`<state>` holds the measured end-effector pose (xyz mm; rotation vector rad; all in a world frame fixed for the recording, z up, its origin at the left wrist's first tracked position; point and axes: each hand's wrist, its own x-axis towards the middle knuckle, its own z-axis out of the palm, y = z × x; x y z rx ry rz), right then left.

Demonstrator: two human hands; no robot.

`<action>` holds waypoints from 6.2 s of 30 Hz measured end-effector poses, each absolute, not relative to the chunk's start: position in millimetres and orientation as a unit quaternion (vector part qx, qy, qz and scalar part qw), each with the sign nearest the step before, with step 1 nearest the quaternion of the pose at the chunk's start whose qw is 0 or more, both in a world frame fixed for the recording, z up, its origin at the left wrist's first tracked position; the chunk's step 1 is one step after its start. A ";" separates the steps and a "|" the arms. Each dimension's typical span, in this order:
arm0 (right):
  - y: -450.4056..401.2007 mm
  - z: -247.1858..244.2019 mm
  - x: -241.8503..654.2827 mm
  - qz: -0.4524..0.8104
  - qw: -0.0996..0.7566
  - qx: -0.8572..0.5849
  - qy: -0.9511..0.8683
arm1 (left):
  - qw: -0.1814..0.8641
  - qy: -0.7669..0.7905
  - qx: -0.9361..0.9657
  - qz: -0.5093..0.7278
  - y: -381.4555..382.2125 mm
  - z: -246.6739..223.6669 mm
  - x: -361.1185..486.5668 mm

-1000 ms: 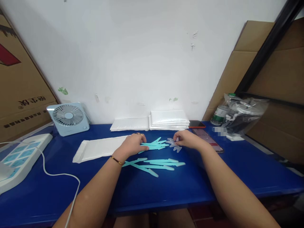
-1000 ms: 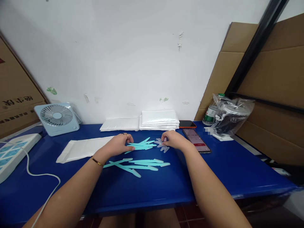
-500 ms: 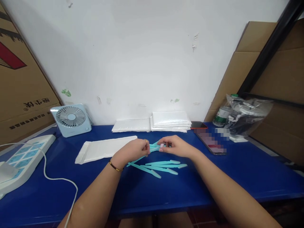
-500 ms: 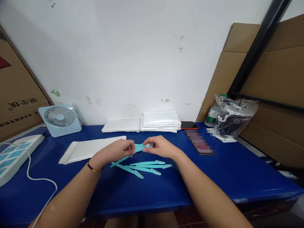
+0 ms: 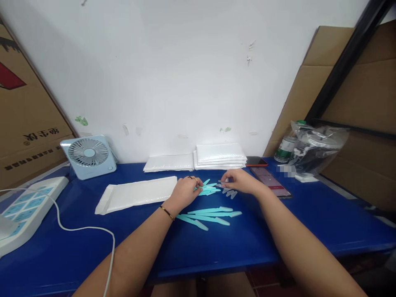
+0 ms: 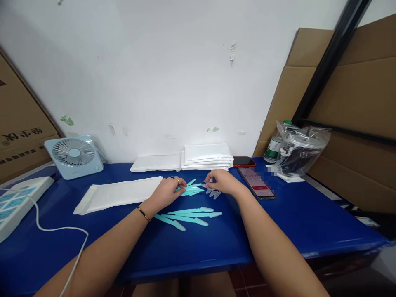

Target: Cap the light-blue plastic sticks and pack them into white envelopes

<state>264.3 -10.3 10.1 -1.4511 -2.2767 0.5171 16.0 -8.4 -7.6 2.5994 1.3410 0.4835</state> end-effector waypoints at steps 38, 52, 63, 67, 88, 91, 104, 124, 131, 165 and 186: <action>-23.6 22.0 269.0 0.206 0.085 -0.527 -0.820 | 0.066 0.460 0.878 0.118 -16.7 8.7 5.3; -32.4 20.1 246.8 0.192 0.045 -0.420 -0.886 | 0.106 0.389 0.910 0.100 -32.4 2.5 19.3; -13.8 9.5 271.2 0.106 0.105 -0.522 -0.840 | 0.067 0.464 0.872 0.144 -21.1 12.2 2.9; -20.9 15.5 265.7 0.159 0.131 -0.489 -0.847 | 0.154 0.363 0.914 0.097 -35.0 15.7 9.8; -22.7 22.6 269.6 0.179 0.175 -0.536 -0.806 | 0.192 0.401 0.895 0.036 -35.3 26.9 -6.6; -30.6 28.2 258.8 0.224 0.186 -0.496 -0.818 | 0.229 0.394 0.888 -0.068 -42.0 32.0 -14.3; -40.3 18.8 224.3 0.408 0.309 -0.402 -0.759 | 0.353 0.399 0.837 0.125 -31.3 25.1 -10.7; -27.6 16.9 232.2 0.424 0.439 -0.414 -0.675 | 0.128 0.425 0.871 0.209 -24.9 25.8 -3.4; -29.7 16.0 229.8 0.433 0.426 -0.399 -0.687 | 0.118 0.412 0.879 0.208 -24.6 23.3 -3.8; 17.6 -21.7 257.2 0.101 0.326 -0.433 -0.834 | 0.175 0.339 0.923 -0.049 -66.8 -4.4 15.8; 16.1 -17.1 294.8 0.192 0.166 -0.639 -0.726 | 0.172 0.518 0.830 0.114 -23.4 -6.9 14.7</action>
